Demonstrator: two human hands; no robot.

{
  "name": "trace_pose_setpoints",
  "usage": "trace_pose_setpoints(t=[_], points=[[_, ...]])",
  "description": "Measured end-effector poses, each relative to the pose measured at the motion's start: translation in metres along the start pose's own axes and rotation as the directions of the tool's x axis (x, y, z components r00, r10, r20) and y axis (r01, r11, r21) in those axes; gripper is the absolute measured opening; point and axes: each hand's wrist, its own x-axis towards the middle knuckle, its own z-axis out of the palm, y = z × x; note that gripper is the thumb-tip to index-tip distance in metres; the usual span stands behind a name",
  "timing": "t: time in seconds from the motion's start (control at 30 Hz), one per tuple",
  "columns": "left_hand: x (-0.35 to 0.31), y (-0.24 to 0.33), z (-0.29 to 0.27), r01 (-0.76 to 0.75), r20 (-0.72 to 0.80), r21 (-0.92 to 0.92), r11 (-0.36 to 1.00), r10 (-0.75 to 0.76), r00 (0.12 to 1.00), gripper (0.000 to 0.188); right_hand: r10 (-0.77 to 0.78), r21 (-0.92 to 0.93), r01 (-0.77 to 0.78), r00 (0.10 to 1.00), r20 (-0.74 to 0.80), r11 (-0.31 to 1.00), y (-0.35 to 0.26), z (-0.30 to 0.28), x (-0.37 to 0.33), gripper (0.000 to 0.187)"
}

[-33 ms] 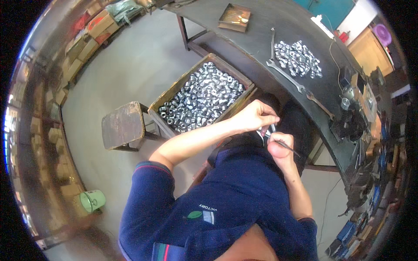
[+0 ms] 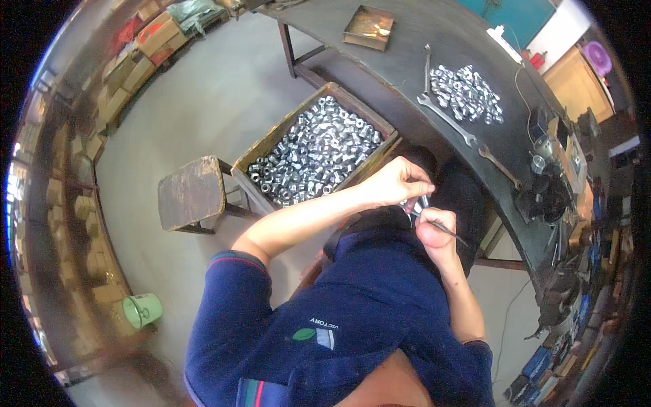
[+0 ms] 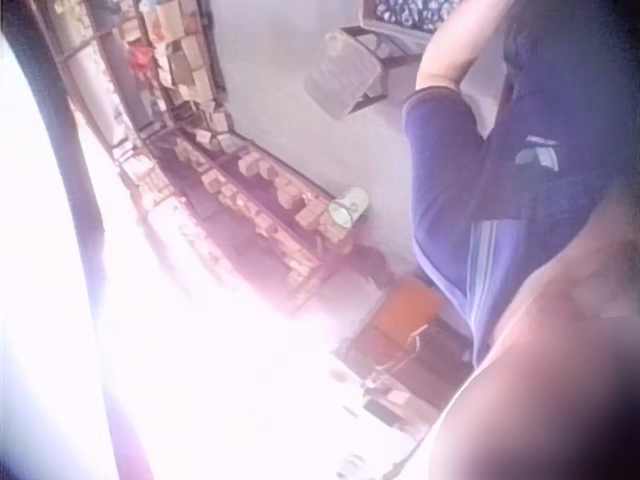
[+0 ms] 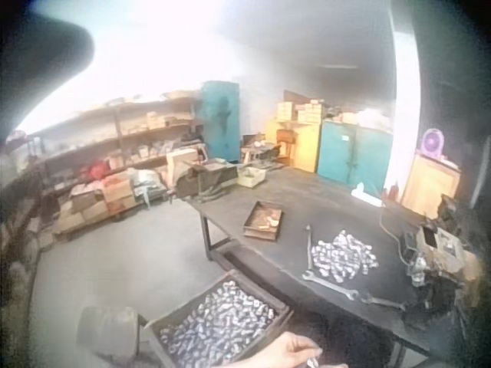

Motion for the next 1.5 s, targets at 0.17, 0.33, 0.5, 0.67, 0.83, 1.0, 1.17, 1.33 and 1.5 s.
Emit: trace_pose_setpoints(t=[0.17,0.33,0.5,0.67,0.83,1.0,1.17,1.33,1.5], points=[[-0.021,-0.017,-0.018,-0.024,0.143,-0.373,0.928,0.083,0.986,0.019,0.039,0.194,-0.061,0.992,0.118,0.979,-0.003,0.003,-0.001,0.008],[-0.051,-0.024,-0.059,-0.032,-0.012,-0.426,0.904,0.030,0.999,0.026,-0.089,0.057,0.081,0.983,0.162,0.995,-0.013,0.003,0.001,0.021],[-0.113,-0.029,-0.155,0.254,-0.344,0.888,0.384,0.186,0.920,0.034,-0.026,0.151,0.007,0.992,0.125,0.988,-0.012,0.001,-0.001,0.039],[-0.154,-0.054,-0.196,0.463,-0.471,0.882,-0.089,-0.149,0.869,0.022,-0.012,0.082,-0.002,0.985,0.170,0.997,-0.016,0.006,0.002,0.030],[-0.151,-0.083,-0.198,0.404,-0.414,0.904,-0.143,-0.051,0.909,0.022,0.051,0.020,-0.054,0.987,0.154,0.998,-0.016,0.004,-0.001,0.020],[-0.158,-0.086,-0.198,0.402,-0.404,0.911,-0.092,-0.004,0.915,0.019,0.050,0.017,-0.053,0.985,0.166,0.998,-0.017,0.004,-0.002,0.017],[-0.158,-0.080,-0.189,0.533,-0.533,0.846,-0.014,0.028,0.846,0.019,-0.003,-0.016,0.005,0.990,0.142,1.000,-0.011,0.006,-0.003,0.018],[-0.161,-0.084,-0.194,0.569,-0.569,0.821,-0.045,0.021,0.822,0.022,0.001,0.020,-0.004,0.987,0.160,1.000,-0.023,0.002,-0.002,0.017],[-0.156,-0.071,-0.185,0.565,-0.562,0.824,-0.045,0.061,0.825,0.022,-0.100,0.054,0.095,0.990,0.098,0.994,-0.017,0.004,-0.005,0.017]])
